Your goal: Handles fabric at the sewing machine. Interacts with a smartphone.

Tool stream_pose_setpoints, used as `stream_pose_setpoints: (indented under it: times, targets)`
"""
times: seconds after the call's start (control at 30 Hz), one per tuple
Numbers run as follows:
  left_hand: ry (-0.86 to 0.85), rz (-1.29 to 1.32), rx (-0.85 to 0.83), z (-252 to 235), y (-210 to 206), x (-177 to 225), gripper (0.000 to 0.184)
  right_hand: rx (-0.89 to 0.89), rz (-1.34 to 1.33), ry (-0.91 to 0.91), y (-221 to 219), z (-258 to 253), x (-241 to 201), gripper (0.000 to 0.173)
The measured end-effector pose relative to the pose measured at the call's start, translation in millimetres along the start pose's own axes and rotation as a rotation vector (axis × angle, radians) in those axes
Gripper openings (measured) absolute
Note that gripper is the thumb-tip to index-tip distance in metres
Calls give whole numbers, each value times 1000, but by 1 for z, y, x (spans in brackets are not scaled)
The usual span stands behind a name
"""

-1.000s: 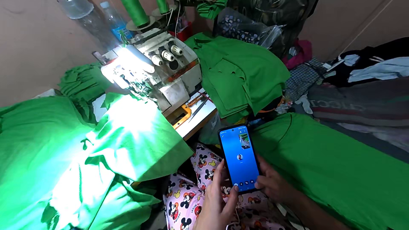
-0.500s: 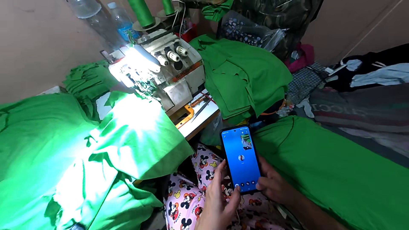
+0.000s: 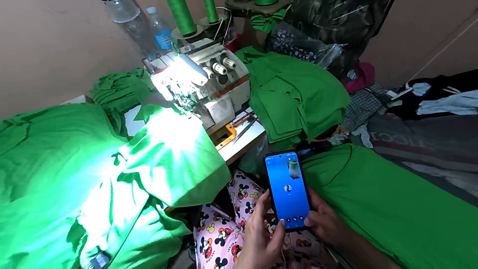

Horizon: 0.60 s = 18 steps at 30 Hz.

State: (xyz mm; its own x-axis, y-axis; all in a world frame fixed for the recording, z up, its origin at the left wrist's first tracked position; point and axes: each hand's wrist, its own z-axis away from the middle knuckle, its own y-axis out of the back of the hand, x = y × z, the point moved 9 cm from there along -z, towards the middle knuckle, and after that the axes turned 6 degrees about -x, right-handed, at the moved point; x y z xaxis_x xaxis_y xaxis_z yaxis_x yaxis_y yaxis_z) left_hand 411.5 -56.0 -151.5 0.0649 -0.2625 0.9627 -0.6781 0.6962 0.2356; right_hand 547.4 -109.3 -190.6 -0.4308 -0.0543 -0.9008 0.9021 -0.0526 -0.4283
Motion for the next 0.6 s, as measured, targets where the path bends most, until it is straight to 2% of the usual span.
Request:
stream_pose_setpoints:
  times: [0.17, 0.27, 0.3, 0.37, 0.43, 0.5, 0.6]
  targets:
    - [32, 73, -8, 0, 2, -5, 68, 2, -70, -2, -2, -4, 4, 78]
    - [99, 67, -29, -3, 3, -10, 61, 109, -85, -70, 6, -8, 11, 69]
    - [124, 63, -36, -5, 2, -13, 58, 153, -34, -97, 10, -9, 11, 72]
    - [177, 61, -62, -10, -1, -17, 56, 216, 102, -130, 23, -12, 11, 87]
    - [226, 67, -106, -16, -8, -19, 60, 253, 163, -132, 35, -17, 11, 93]
    - [270, 91, -162, -21, -14, -21, 67, 280, 118, -141, 39, -21, 11, 84]
    - [271, 94, -201, -28, -17, -21, 75, 259, -127, -184, 36, -27, 15, 63]
